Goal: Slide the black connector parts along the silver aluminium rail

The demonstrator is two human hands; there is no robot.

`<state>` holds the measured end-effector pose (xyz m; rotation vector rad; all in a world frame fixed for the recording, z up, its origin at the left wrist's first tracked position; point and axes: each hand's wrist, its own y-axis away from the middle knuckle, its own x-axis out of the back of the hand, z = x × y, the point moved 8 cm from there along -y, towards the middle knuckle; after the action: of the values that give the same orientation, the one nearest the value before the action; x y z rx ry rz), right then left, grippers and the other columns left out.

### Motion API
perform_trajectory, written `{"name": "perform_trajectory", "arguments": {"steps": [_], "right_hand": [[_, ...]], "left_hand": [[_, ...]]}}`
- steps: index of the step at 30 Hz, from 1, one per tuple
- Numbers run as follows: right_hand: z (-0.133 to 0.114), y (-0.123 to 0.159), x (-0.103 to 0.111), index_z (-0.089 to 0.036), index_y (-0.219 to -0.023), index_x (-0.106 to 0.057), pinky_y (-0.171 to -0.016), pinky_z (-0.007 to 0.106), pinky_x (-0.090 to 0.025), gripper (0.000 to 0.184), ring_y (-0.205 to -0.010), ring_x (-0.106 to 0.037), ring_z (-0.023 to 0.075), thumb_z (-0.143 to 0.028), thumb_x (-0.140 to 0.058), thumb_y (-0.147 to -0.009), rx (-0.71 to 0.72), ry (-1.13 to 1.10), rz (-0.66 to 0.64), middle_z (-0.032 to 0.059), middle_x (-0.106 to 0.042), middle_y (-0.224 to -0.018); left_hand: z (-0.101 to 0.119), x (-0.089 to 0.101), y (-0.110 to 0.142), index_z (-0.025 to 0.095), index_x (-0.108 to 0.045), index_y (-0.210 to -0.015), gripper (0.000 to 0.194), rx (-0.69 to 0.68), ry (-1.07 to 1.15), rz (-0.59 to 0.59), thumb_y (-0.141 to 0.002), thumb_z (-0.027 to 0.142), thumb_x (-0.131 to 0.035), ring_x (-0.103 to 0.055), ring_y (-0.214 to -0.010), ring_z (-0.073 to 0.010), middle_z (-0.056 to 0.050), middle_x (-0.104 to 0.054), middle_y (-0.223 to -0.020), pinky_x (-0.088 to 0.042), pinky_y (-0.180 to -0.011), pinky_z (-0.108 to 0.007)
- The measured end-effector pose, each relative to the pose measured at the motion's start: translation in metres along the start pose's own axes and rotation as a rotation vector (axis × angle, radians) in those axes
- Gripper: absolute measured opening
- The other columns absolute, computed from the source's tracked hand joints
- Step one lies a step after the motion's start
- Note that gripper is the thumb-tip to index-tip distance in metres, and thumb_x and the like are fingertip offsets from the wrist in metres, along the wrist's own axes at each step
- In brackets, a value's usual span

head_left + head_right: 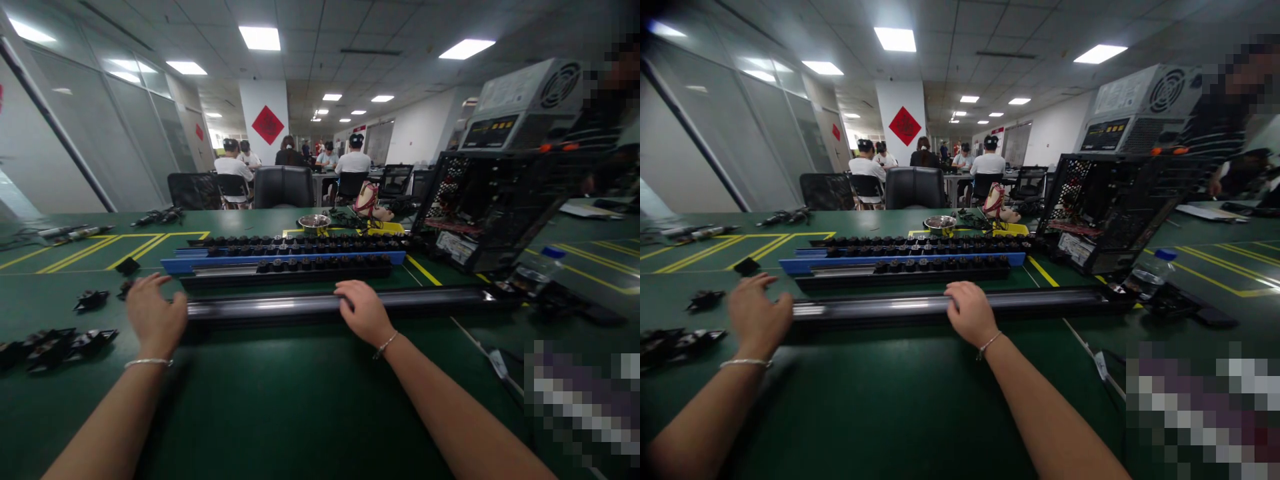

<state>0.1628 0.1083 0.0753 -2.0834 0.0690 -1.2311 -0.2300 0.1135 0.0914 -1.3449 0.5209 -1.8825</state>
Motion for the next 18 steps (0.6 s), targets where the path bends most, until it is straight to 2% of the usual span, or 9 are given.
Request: {"name": "perform_trajectory", "arguments": {"steps": [2,4,7,10,13,16,18], "right_hand": [[0.040,-0.001,0.029,-0.015,-0.097,-0.062,-0.099,0.038,-0.036,0.027,-0.108,-0.051,0.0219,-0.017,-0.043,-0.078,-0.177,0.106,0.160,0.0119,-0.062,-0.110],[0.085,0.011,0.063,-0.011,-0.105,-0.059,-0.101,0.044,-0.033,0.035,-0.117,-0.044,0.0271,-0.022,-0.044,-0.076,-0.386,0.265,0.335,0.0171,-0.054,-0.121],[0.147,0.047,0.108,-0.001,-0.120,-0.049,-0.105,0.050,-0.022,0.058,-0.129,-0.028,0.0353,-0.028,-0.049,-0.069,-0.697,0.413,0.557,0.0260,-0.036,-0.137],[0.196,0.088,0.135,0.009,-0.126,-0.039,-0.106,0.050,-0.016,0.073,-0.132,-0.021,0.0388,-0.031,-0.049,-0.066,-0.950,0.410,0.674,0.0343,-0.026,-0.139],[0.231,0.119,0.143,0.016,-0.129,-0.029,-0.105,0.050,-0.014,0.081,-0.132,-0.020,0.0407,-0.034,-0.047,-0.068,-1.139,0.333,0.722,0.0399,-0.023,-0.137],[0.250,0.129,0.143,0.011,-0.135,-0.022,-0.104,0.050,-0.015,0.085,-0.133,-0.018,0.0392,-0.035,-0.048,-0.068,-1.139,0.374,0.727,0.0374,-0.022,-0.138],[0.259,0.133,0.141,0.009,-0.135,-0.019,-0.100,0.055,-0.017,0.082,-0.130,-0.021,0.0415,-0.036,-0.045,-0.071,-1.117,0.449,0.707,0.0390,-0.025,-0.133]], "left_hand": [[0.042,-0.016,0.015,0.006,-0.055,-0.110,0.039,-0.122,0.060,-0.091,-0.079,0.027,-0.043,-0.042,-0.122,-0.0273,-0.018,-0.054,-0.122,-0.029,-0.106,-0.042],[0.077,-0.034,0.035,0.012,-0.055,-0.112,0.038,-0.240,0.108,-0.222,-0.083,0.033,-0.041,-0.041,-0.125,-0.0246,-0.014,-0.053,-0.126,-0.030,-0.106,-0.040],[0.110,-0.054,0.067,0.018,-0.050,-0.124,0.044,-0.401,0.082,-0.397,-0.088,0.040,-0.037,-0.033,-0.132,-0.0251,-0.010,-0.048,-0.136,-0.027,-0.107,-0.045],[0.118,-0.060,0.082,0.023,-0.050,-0.124,0.043,-0.462,0.019,-0.487,-0.091,0.042,-0.031,-0.043,-0.124,-0.0248,-0.007,-0.056,-0.129,-0.019,-0.107,-0.052],[0.116,-0.059,0.080,0.024,-0.052,-0.123,0.043,-0.461,-0.010,-0.492,-0.091,0.043,-0.031,-0.048,-0.119,-0.0241,-0.008,-0.059,-0.125,-0.018,-0.107,-0.052],[0.116,-0.058,0.077,0.025,-0.053,-0.122,0.043,-0.459,-0.015,-0.489,-0.090,0.044,-0.032,-0.048,-0.118,-0.0241,-0.008,-0.059,-0.124,-0.020,-0.105,-0.051],[0.116,-0.058,0.076,0.025,-0.054,-0.120,0.042,-0.457,-0.022,-0.483,-0.090,0.044,-0.031,-0.049,-0.117,-0.0242,-0.008,-0.060,-0.122,-0.021,-0.105,-0.050]]}}
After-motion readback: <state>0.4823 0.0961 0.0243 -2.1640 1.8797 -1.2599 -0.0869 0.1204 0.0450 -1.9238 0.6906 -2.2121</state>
